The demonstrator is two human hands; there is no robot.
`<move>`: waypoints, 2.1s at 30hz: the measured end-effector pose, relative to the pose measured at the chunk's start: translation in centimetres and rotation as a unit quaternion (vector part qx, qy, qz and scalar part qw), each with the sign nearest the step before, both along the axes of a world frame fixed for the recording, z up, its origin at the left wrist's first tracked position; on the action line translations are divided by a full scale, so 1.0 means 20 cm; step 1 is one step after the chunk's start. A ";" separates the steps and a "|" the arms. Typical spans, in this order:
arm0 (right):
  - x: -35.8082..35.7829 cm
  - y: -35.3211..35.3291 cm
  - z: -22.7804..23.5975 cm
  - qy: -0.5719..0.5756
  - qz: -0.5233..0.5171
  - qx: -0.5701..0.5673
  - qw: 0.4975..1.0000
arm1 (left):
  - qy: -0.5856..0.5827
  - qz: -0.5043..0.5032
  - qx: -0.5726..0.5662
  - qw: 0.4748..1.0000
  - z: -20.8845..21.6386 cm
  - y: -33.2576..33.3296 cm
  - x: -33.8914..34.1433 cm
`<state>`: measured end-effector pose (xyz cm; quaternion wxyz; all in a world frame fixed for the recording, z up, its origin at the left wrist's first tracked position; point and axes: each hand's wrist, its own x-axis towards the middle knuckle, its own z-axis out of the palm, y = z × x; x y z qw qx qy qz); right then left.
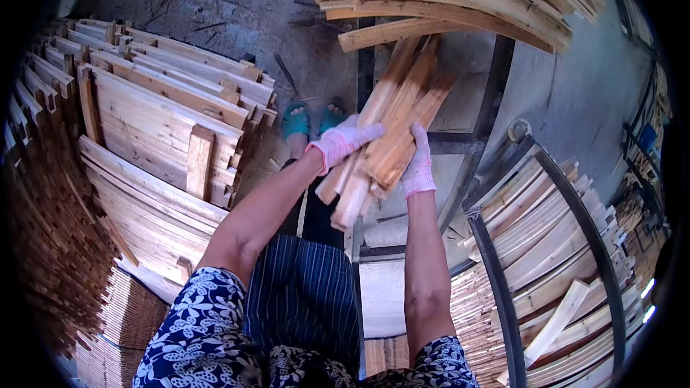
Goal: The person repeatedly picks up small stacks of wooden planks from a pile and places them onto a larger stack on a metal rack. They wear pink gloves and handle the planks by hand, aligning them as they build the stack higher.
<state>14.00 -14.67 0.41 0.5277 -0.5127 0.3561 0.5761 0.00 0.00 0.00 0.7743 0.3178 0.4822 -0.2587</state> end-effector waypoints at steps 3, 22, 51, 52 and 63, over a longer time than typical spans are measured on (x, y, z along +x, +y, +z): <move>0.00 -0.04 0.15 0.028 -0.014 0.016 0.999 | 0.026 -0.194 0.153 0.969 0.30 0.08 0.09; -0.54 -0.08 1.44 -0.078 0.069 0.113 0.988 | -0.159 -0.039 0.186 0.969 1.29 -0.11 -0.64; -2.39 0.34 1.04 -0.121 0.677 0.356 0.632 | 0.310 0.457 0.403 0.730 1.05 -1.09 -2.38; -2.38 0.35 0.98 -0.161 0.711 0.345 0.591 | 0.320 0.475 0.400 0.716 0.94 -1.11 -2.36; -1.50 0.35 1.08 -0.397 0.694 0.275 0.534 | 0.490 0.312 0.384 0.718 1.03 -0.90 -2.41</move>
